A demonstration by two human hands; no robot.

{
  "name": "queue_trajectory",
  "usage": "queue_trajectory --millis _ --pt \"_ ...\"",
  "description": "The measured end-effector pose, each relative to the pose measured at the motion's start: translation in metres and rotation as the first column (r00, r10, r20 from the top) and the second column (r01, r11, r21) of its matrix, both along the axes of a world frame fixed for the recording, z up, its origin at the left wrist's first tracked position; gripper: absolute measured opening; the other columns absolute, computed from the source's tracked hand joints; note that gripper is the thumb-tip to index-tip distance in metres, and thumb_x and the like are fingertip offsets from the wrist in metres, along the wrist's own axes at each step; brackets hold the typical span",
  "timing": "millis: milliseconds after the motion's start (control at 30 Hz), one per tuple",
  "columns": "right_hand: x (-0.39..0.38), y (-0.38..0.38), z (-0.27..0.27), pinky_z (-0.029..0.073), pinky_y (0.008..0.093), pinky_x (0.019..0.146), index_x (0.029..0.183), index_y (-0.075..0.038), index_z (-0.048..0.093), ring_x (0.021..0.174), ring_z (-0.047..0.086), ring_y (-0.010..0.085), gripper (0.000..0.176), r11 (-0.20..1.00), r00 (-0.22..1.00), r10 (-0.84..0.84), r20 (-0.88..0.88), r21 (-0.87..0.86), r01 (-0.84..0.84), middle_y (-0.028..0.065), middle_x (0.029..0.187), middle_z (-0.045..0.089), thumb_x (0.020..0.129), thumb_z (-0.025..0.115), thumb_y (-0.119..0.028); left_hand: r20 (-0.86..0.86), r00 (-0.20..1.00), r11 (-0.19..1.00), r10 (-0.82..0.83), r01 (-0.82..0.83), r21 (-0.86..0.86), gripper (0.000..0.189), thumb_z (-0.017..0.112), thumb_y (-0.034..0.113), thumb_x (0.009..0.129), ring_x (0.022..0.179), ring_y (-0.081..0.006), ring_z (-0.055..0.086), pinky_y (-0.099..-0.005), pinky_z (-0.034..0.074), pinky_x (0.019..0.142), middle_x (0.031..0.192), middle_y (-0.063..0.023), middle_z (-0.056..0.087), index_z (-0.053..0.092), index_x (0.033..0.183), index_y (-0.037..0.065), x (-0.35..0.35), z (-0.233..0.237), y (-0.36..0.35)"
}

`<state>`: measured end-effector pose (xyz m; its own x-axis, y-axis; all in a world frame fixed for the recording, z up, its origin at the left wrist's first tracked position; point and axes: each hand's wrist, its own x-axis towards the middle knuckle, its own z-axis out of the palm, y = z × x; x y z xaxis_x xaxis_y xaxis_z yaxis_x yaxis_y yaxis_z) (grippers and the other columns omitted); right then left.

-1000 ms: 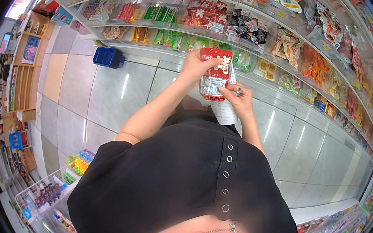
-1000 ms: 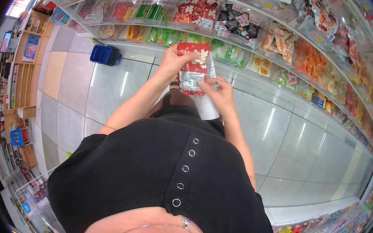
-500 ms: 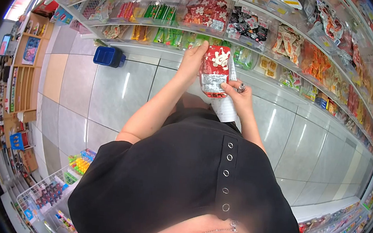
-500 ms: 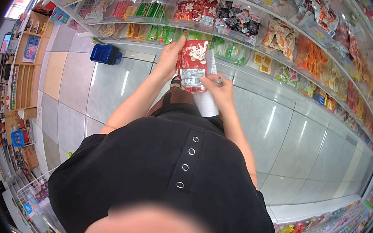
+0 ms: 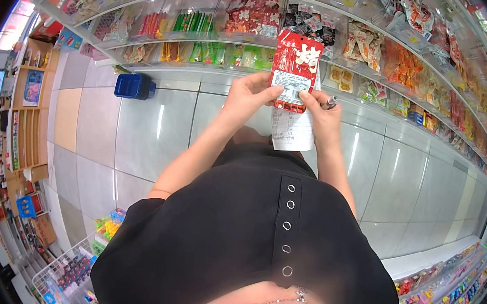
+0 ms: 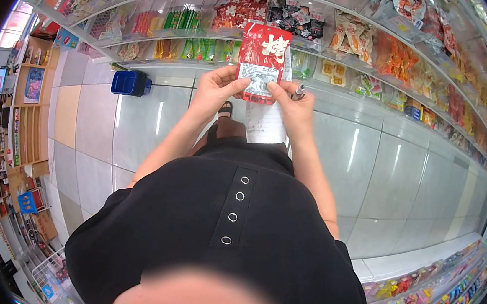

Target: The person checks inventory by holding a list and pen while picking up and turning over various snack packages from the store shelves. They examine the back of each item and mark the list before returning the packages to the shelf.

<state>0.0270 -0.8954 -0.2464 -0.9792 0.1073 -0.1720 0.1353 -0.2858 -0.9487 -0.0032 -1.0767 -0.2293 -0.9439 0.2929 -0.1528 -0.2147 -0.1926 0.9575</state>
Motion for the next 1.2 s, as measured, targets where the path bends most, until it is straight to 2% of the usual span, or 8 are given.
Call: queue_trajectory --millis 67,233,667,1200 --pt "0.002 -0.003 -0.001 0.042 0.0209 0.057 0.082 0.001 0.068 0.062 0.055 0.0065 0.012 1.0 1.0 -0.011 0.023 -0.004 0.011 0.0011 0.073 0.063 0.079 0.069 -0.011 0.03 0.999 0.999 0.017 -0.016 -0.035 0.03 0.068 0.014 0.082 0.072 -0.0067 0.059 -0.0211 0.046 0.061 0.088 -0.0046 0.066 0.06 0.106 -0.001 0.001 -0.007 0.0" --pt "0.009 -0.006 -0.006 0.042 0.0201 0.052 0.08 0.0 0.066 0.057 0.054 0.0055 0.011 0.999 0.995 -0.027 0.096 -0.021 0.029 0.0013 0.068 0.063 0.079 0.069 -0.011 0.062 0.997 0.996 0.037 -0.032 -0.08 0.03 0.068 0.015 0.081 0.069 -0.0059 0.059 -0.02 0.045 0.06 0.085 -0.0038 0.066 0.06 0.105 -0.002 0.008 -0.021 0.0" --pt "0.013 -0.006 -0.008 0.047 0.0221 0.059 0.086 0.001 0.068 0.063 0.059 0.0071 0.015 0.999 0.994 0.043 0.097 0.0 -0.044 0.0051 0.075 0.067 0.077 0.07 -0.011 0.055 0.997 0.993 0.051 -0.045 -0.106 0.031 0.069 0.016 0.081 0.066 -0.0018 0.057 -0.0156 0.042 0.056 0.082 -0.0006 0.066 0.06 0.106 0.0 0.015 -0.023 -0.001" --pt "0.011 -0.001 -0.007 0.047 0.0228 0.06 0.086 0.001 0.069 0.065 0.059 0.008 0.015 0.996 0.998 0.042 0.049 0.073 -0.045 0.0039 0.077 0.066 0.077 0.07 -0.011 0.086 0.996 0.998 0.016 -0.011 -0.068 0.031 0.067 0.016 0.082 0.069 -0.0041 0.059 -0.0165 0.044 0.058 0.085 -0.0027 0.067 0.059 0.108 0.0 0.012 -0.023 0.005"
